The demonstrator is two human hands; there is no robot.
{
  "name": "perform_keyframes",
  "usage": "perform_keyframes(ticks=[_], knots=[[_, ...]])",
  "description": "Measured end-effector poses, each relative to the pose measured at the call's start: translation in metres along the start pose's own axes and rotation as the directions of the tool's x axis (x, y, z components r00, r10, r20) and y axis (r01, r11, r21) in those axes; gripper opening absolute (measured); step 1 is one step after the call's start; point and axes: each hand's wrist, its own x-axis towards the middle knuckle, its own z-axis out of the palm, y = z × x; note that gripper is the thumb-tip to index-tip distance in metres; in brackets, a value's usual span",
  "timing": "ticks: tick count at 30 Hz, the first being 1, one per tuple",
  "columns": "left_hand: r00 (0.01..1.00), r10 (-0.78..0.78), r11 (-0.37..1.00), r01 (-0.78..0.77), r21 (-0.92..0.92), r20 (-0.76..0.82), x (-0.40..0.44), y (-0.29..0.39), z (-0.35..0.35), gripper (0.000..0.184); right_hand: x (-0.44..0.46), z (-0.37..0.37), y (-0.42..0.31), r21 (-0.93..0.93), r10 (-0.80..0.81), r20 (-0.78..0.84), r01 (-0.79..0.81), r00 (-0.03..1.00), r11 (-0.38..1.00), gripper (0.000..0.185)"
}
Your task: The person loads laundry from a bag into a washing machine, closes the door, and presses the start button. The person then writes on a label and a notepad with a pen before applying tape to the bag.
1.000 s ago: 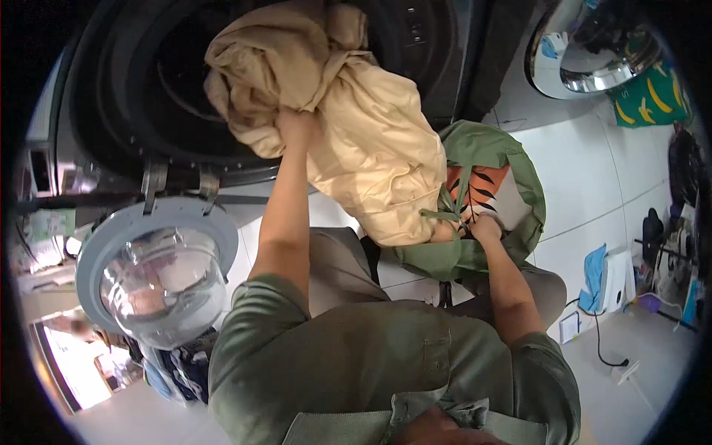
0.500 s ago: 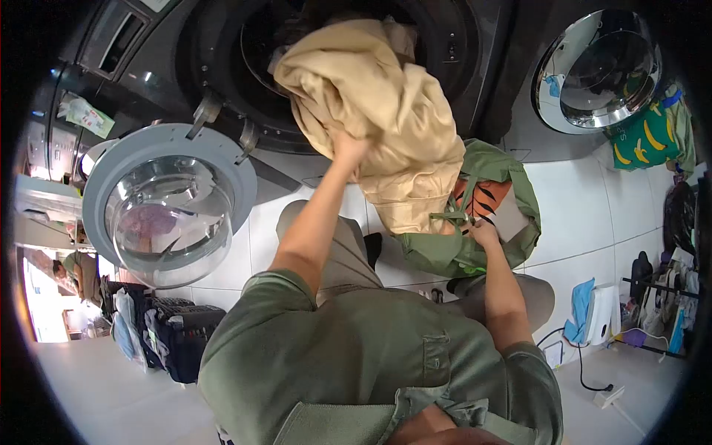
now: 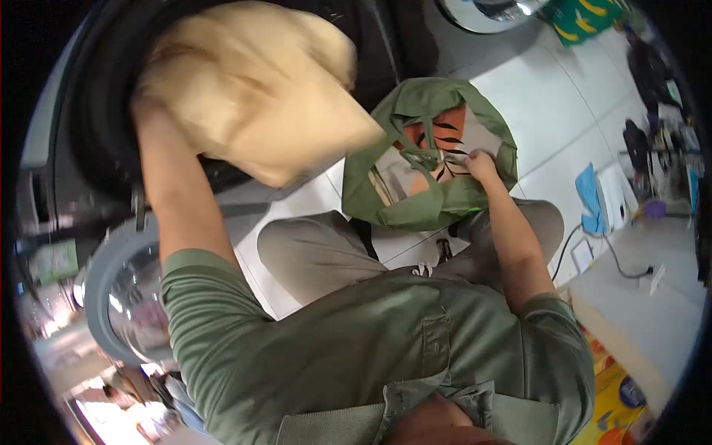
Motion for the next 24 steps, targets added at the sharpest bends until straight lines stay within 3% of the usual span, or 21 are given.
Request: perform_keyframes(ticks=[2, 3, 5, 6, 8, 9, 12, 15, 18, 20, 21, 22, 23, 24], knots=[[0.999, 0.044, 0.93, -0.043, 0.365, 0.007, 0.021, -0.038, 0.012, 0.043, 0.039, 0.023, 0.047, -0.176, -0.02, 0.003, 0.02, 1.0, 0.984, 0.036], [0.997, 0.066, 0.835, -0.083, 0.544, 0.051, 0.021, -0.059, 0.023, 0.042, 0.034, 0.026, 0.044, -0.171, 0.016, 0.002, -0.015, 1.0, 0.985, 0.036], [0.985, 0.066, 0.646, -0.163, 0.746, 0.158, 0.01, -0.087, 0.05, 0.042, 0.036, 0.016, 0.026, 0.087, 0.298, -0.274, -0.285, 0.914, 0.955, 0.044], [0.976, 0.047, 0.568, -0.203, 0.798, 0.215, 0.004, -0.096, 0.064, 0.042, 0.047, 0.016, 0.033, 0.087, 0.319, -0.275, -0.307, 0.907, 0.948, 0.044], [0.95, 0.0, 0.441, -0.281, 0.853, 0.313, -0.003, -0.113, 0.091, 0.041, 0.073, 0.026, 0.056, 0.274, 0.396, -0.246, -0.329, 0.885, 0.904, 0.051], [0.94, -0.018, 0.393, -0.306, 0.867, 0.34, 0.0, -0.118, 0.1, 0.041, 0.062, 0.01, 0.034, 0.153, 0.402, -0.263, -0.374, 0.877, 0.915, 0.042], [0.916, -0.036, 0.324, -0.367, 0.872, 0.399, 0.015, -0.128, 0.119, 0.04, 0.068, 0.003, 0.043, 0.115, 0.413, -0.278, -0.397, 0.867, 0.91, 0.036], [0.896, 0.082, 0.384, -0.432, 0.816, 0.435, 0.019, -0.112, 0.116, 0.04, 0.063, -0.004, 0.042, 0.06, 0.384, -0.275, -0.383, 0.881, 0.922, 0.026], [0.856, 0.397, 0.602, -0.515, 0.611, 0.33, -0.028, -0.076, 0.095, 0.039, 0.044, -0.025, 0.012, -0.043, 0.281, -0.306, -0.308, 0.909, 0.95, 0.018], [0.919, 0.375, 0.816, -0.388, 0.428, 0.117, -0.08, -0.082, 0.081, 0.029, 0.022, -0.03, -0.031, 0.007, 0.129, -0.184, -0.13, 0.974, 0.991, 0.014], [0.909, 0.407, 0.834, -0.411, 0.367, 0.092, -0.132, -0.064, 0.083, 0.021, 0.006, -0.027, -0.06, 0.147, 0.036, -0.037, -0.031, 0.999, 0.989, 0.013], [0.94, 0.276, 0.883, -0.33, 0.334, 0.2, -0.173, -0.055, 0.078, 0.017, 0.002, 0.006, -0.073, 0.311, -0.125, 0.047, 0.105, 0.991, 0.945, 0.013], [0.922, 0.182, 0.948, -0.256, 0.187, 0.341, -0.21, -0.054, 0.08, 0.016, -0.043, -0.007, -0.121, 0.658, -0.382, 0.142, 0.201, 0.913, 0.725, 0.009], [0.837, -0.161, 0.984, 0.093, 0.154, 0.523, -0.247, -0.04, 0.084, 0.024, -0.087, -0.022, -0.166, 0.752, -0.523, 0.335, 0.112, 0.783, 0.649, 0.008]])
